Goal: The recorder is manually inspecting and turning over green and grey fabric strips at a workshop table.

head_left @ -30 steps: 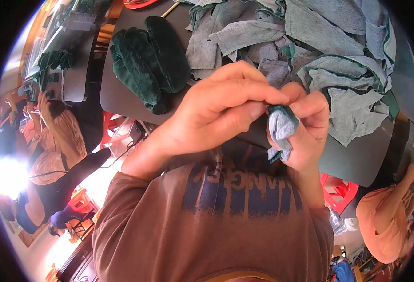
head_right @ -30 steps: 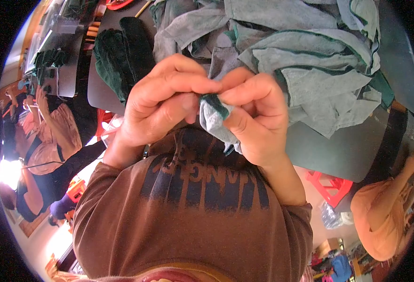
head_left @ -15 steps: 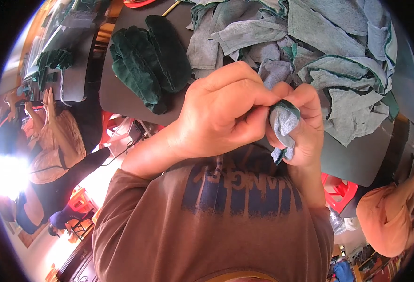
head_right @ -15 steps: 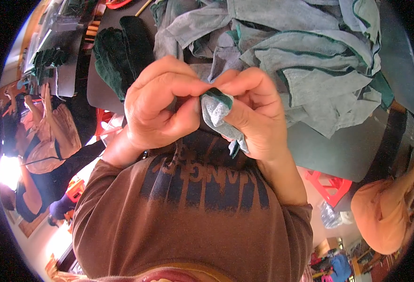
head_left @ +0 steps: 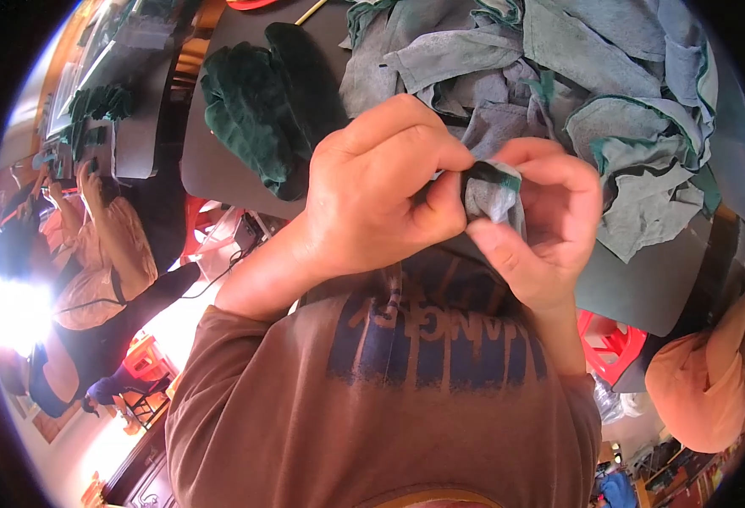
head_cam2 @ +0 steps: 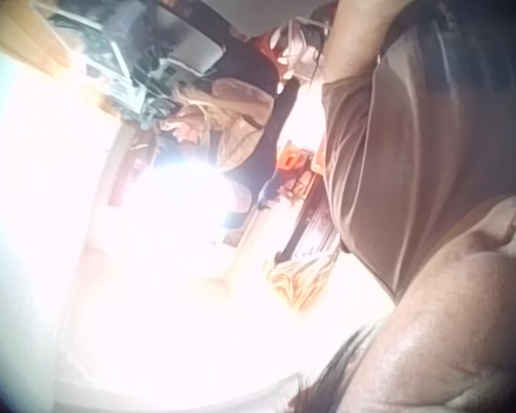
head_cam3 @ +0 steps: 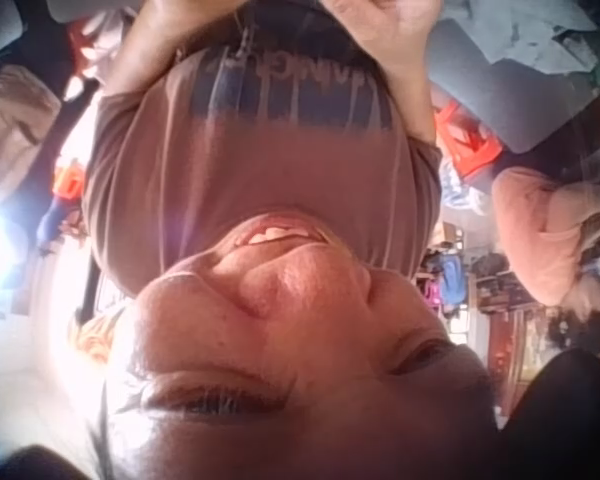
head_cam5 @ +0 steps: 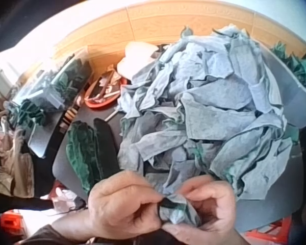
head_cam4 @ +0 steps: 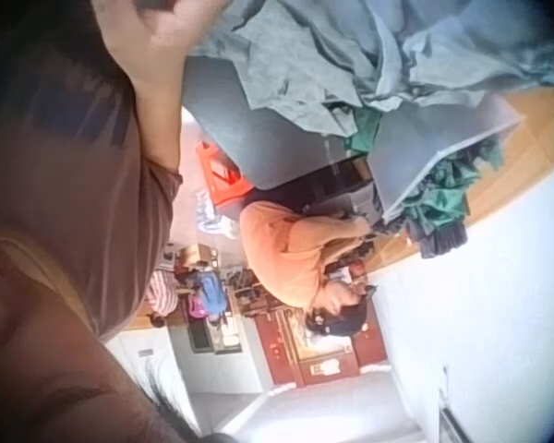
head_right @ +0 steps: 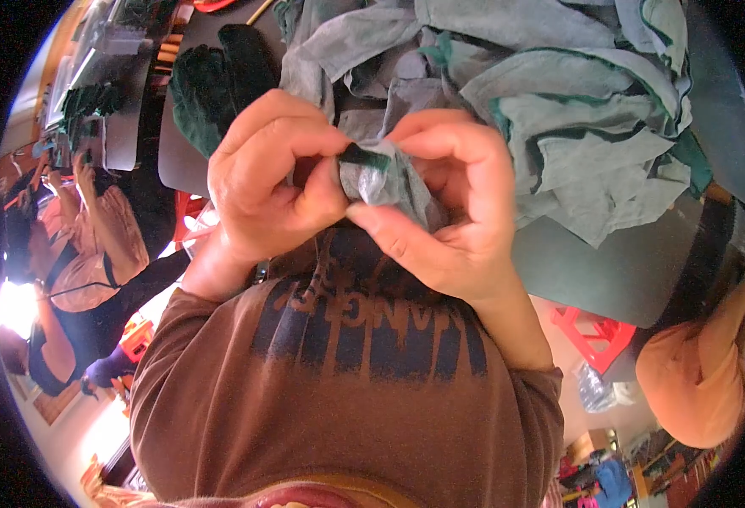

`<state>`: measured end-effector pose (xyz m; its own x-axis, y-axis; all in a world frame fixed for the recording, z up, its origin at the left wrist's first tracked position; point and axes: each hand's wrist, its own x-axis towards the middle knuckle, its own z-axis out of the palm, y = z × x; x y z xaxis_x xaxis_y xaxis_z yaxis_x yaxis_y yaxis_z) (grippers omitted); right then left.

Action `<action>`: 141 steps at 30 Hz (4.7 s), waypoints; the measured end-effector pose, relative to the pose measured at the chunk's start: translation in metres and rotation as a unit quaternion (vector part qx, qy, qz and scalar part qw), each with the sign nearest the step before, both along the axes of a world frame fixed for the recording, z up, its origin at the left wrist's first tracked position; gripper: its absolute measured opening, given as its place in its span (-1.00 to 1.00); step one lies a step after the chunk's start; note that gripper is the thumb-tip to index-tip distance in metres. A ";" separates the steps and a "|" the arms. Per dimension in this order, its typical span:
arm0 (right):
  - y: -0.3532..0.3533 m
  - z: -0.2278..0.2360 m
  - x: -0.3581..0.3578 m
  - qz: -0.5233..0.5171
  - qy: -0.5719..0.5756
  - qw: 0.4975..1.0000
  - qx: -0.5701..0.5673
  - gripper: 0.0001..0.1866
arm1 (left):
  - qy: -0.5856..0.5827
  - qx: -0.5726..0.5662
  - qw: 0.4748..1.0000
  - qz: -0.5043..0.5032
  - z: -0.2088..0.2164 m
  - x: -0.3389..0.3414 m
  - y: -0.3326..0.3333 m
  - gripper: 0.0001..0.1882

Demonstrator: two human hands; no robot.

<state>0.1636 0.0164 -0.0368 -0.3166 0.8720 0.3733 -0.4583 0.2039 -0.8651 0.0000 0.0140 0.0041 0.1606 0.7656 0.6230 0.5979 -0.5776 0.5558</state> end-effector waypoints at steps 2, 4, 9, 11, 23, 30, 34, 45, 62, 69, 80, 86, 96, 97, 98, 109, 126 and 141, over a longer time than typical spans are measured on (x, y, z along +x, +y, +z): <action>0.000 -0.006 0.001 -0.070 -0.022 0.994 0.080 -0.59 | 0.004 -0.019 1.000 0.007 0.001 -0.003 -0.001 -0.77; -0.001 -0.006 0.003 -0.087 -0.045 0.992 0.077 -0.64 | -0.011 -0.044 0.999 -0.014 0.000 -0.005 0.000 -0.78; 0.009 -0.006 0.007 -0.164 -0.105 0.943 0.271 -0.68 | -0.044 -0.079 0.996 -0.028 0.001 0.000 -0.002 -0.80; 0.004 0.003 0.005 -0.157 -0.126 0.950 0.240 -0.59 | -0.040 -0.077 0.996 -0.029 0.000 0.000 -0.002 -0.81; 0.005 0.007 0.001 -0.153 -0.243 0.947 0.147 -0.90 | -0.081 -0.195 0.977 -0.038 -0.003 -0.006 -0.005 -0.85; -0.002 0.014 -0.001 -0.057 -0.077 0.984 -0.147 -0.89 | -0.195 -0.310 0.927 -0.080 -0.003 -0.006 -0.007 -0.90; -0.003 0.014 0.000 -0.037 -0.051 0.979 -0.194 -0.86 | -0.188 -0.286 0.935 -0.089 -0.003 -0.004 -0.007 -0.91; -0.006 0.009 -0.001 -0.086 -0.044 0.981 -0.168 -0.87 | -0.045 -0.275 0.957 -0.078 0.005 -0.001 -0.012 -0.86; 0.009 -0.001 0.000 -0.294 -0.296 0.806 0.420 -0.65 | -0.132 -0.185 0.973 0.037 -0.012 0.003 -0.004 -0.88; 0.011 -0.005 -0.007 -0.279 -0.286 0.842 0.363 -0.70 | -0.124 -0.185 0.975 0.012 -0.012 -0.001 -0.006 -0.87; 0.003 -0.003 -0.005 -0.226 -0.281 0.908 0.212 -0.84 | -0.062 -0.150 0.987 -0.007 -0.011 0.002 -0.009 -0.84; -0.003 0.006 0.004 -0.019 -0.057 0.978 -0.200 -0.93 | -0.122 -0.221 0.967 -0.026 -0.005 0.000 -0.012 -0.86; -0.001 0.003 0.007 0.065 0.020 0.969 -0.238 -0.95 | -0.195 -0.359 0.910 -0.074 0.007 -0.003 -0.020 -0.84; -0.001 0.003 0.007 0.064 0.020 0.969 -0.237 -0.95 | -0.195 -0.359 0.910 -0.074 0.008 -0.003 -0.020 -0.84; 0.000 0.002 0.006 0.051 0.020 0.978 -0.202 -0.96 | -0.163 -0.338 0.923 -0.080 0.009 -0.003 -0.019 -0.82; 0.003 0.000 0.000 -0.061 -0.122 0.990 0.028 -0.93 | -0.223 -0.511 0.829 -0.049 0.003 -0.007 -0.014 -0.82; 0.001 0.004 -0.011 -0.253 -0.341 0.848 0.317 -0.69 | -0.086 -0.204 0.975 0.002 -0.013 -0.002 -0.016 -0.83; -0.006 0.015 -0.007 0.091 0.143 0.861 -0.479 -0.87 | -0.268 -0.297 0.913 -0.082 -0.009 -0.008 -0.019 -0.86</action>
